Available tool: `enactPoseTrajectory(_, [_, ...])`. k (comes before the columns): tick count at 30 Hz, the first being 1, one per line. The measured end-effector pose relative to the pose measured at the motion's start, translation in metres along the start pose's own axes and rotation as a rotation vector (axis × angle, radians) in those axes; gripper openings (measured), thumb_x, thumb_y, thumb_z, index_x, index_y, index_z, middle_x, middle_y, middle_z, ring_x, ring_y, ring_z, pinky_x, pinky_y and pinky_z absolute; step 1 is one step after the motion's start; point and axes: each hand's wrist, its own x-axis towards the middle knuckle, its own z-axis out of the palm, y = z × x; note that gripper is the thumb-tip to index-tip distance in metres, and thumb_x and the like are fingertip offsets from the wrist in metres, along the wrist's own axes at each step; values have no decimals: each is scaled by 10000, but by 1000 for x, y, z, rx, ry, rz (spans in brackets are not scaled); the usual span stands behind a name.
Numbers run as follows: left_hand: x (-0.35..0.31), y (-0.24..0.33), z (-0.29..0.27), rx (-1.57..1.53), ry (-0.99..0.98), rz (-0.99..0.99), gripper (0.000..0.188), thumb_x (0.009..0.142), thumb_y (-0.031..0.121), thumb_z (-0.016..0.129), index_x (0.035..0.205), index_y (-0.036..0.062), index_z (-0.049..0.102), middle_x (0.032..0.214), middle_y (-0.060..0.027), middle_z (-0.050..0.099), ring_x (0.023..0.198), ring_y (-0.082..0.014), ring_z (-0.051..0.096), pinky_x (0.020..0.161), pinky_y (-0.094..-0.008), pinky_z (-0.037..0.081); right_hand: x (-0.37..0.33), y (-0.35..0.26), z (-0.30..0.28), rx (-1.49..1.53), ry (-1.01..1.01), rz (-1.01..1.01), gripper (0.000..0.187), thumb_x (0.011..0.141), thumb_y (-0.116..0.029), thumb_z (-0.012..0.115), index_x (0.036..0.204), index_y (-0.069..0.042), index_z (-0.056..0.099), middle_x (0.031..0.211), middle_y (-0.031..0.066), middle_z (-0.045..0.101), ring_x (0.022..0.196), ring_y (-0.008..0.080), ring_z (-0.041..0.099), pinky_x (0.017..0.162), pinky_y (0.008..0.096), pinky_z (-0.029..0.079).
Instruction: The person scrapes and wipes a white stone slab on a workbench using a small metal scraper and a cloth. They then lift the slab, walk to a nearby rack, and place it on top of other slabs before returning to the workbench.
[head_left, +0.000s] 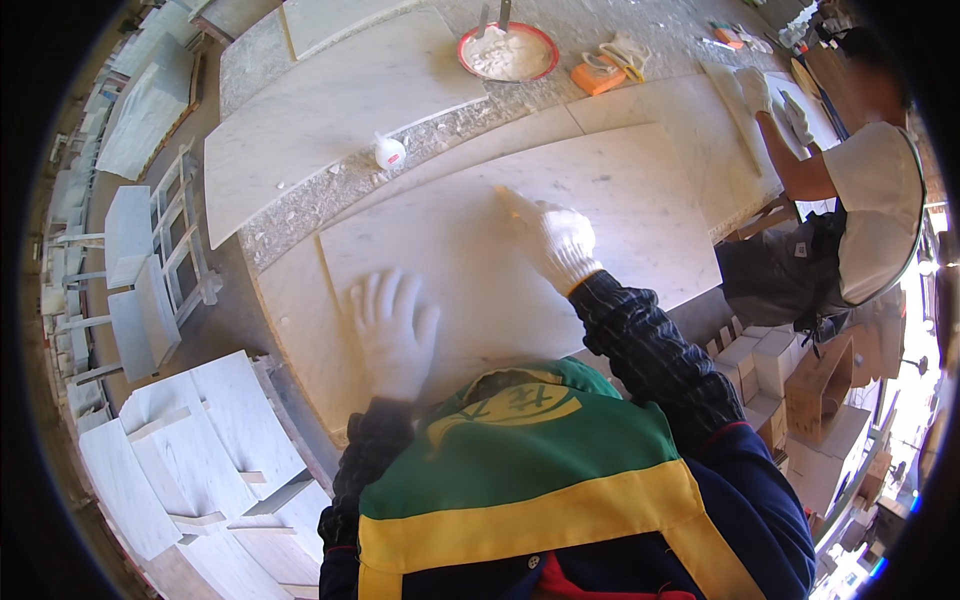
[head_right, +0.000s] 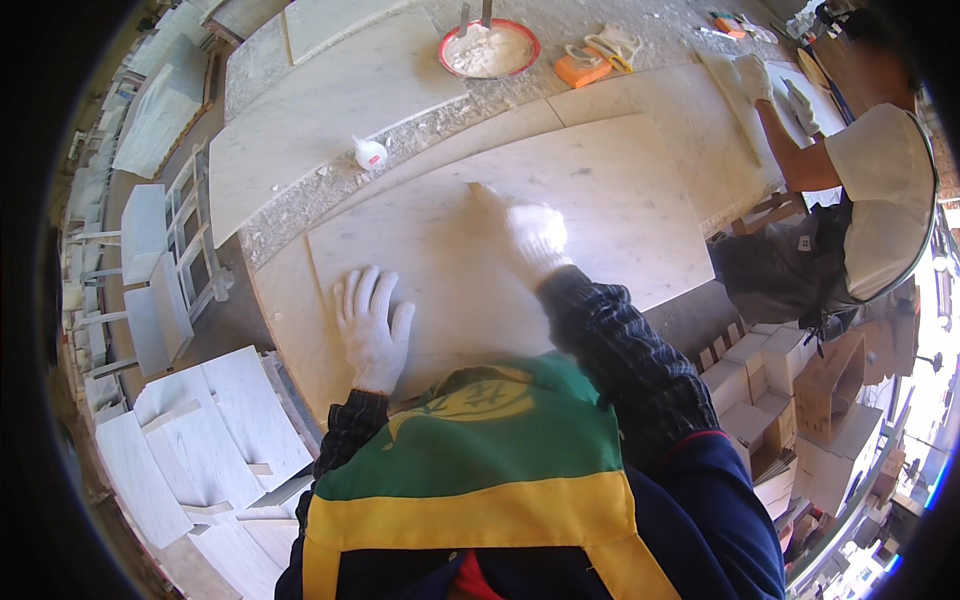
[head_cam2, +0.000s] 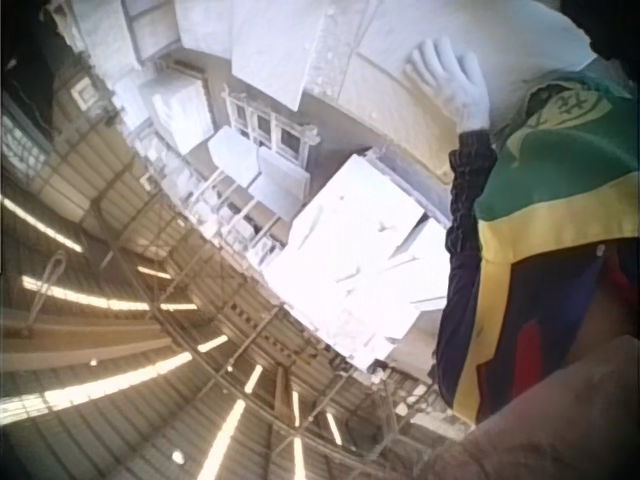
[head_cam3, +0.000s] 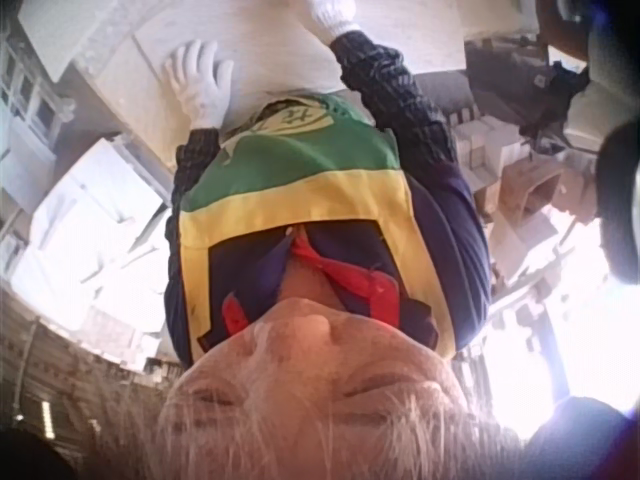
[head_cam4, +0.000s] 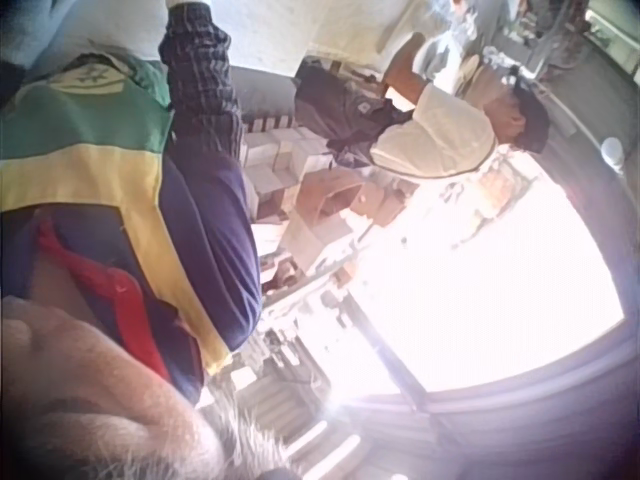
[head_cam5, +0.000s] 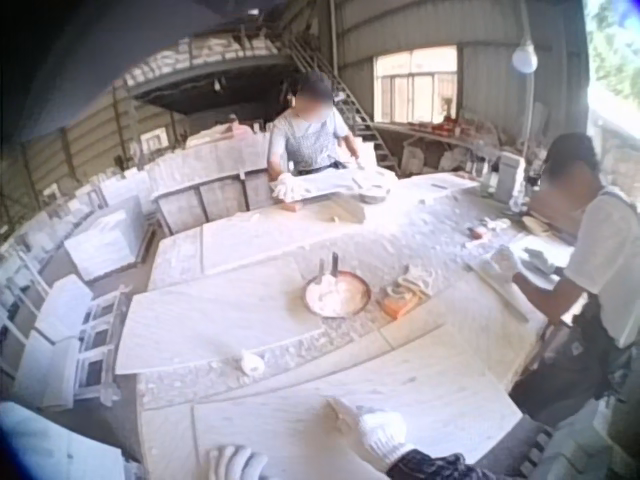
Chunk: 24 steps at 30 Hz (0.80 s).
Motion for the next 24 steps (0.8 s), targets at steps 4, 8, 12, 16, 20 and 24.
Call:
enactPoseTrajectory(4, [-1,-4,-1,-56,43,12,411,975,251,689,1339,60,670,1450,-179,596,1422,-417,470,1230,-570,323,6,-27,10,95,-309,-61,514,993,-206,590,1507,-196,565,1084,135,765,952,334,740,802,453,589])
enactPoseTrajectory(8, [-9,-8,-5,-327,175,-19,308,999,143,650,1279,31,713,1377,-190,646,1365,-422,530,1178,-527,399,-36,-52,12,622,-157,-207,534,1015,-234,646,1521,-91,556,1423,161,662,1162,316,704,927,416,579])
enactPoseTrajectory(12, [-3,-5,-11,-512,89,-89,304,969,130,690,1257,42,733,1301,-176,679,1272,-404,601,1120,-513,457,-83,-39,-18,720,-212,-103,504,958,-214,741,1431,-63,649,1167,172,757,944,289,761,803,381,612])
enactPoseTrajectory(16, [34,8,-6,-276,-3,144,346,934,194,743,1271,117,736,1268,-137,675,1280,-377,584,1110,-518,459,-107,-17,-56,737,-272,146,509,941,-71,719,1436,-2,625,978,157,770,764,209,759,697,325,612])
enactPoseTrajectory(20, [81,24,16,-180,-48,297,359,921,272,760,1265,173,735,1309,-109,639,1329,-364,529,1123,-526,447,-117,3,-68,758,-249,408,528,949,-5,694,1470,-5,602,913,104,757,665,130,704,631,280,584])
enactPoseTrajectory(24, [106,31,34,-217,-13,349,431,864,253,813,1281,188,722,1403,-100,595,1381,-359,506,1193,-576,393,-121,23,-64,697,-98,310,538,934,21,708,1463,-8,609,884,84,735,669,136,673,651,290,581])
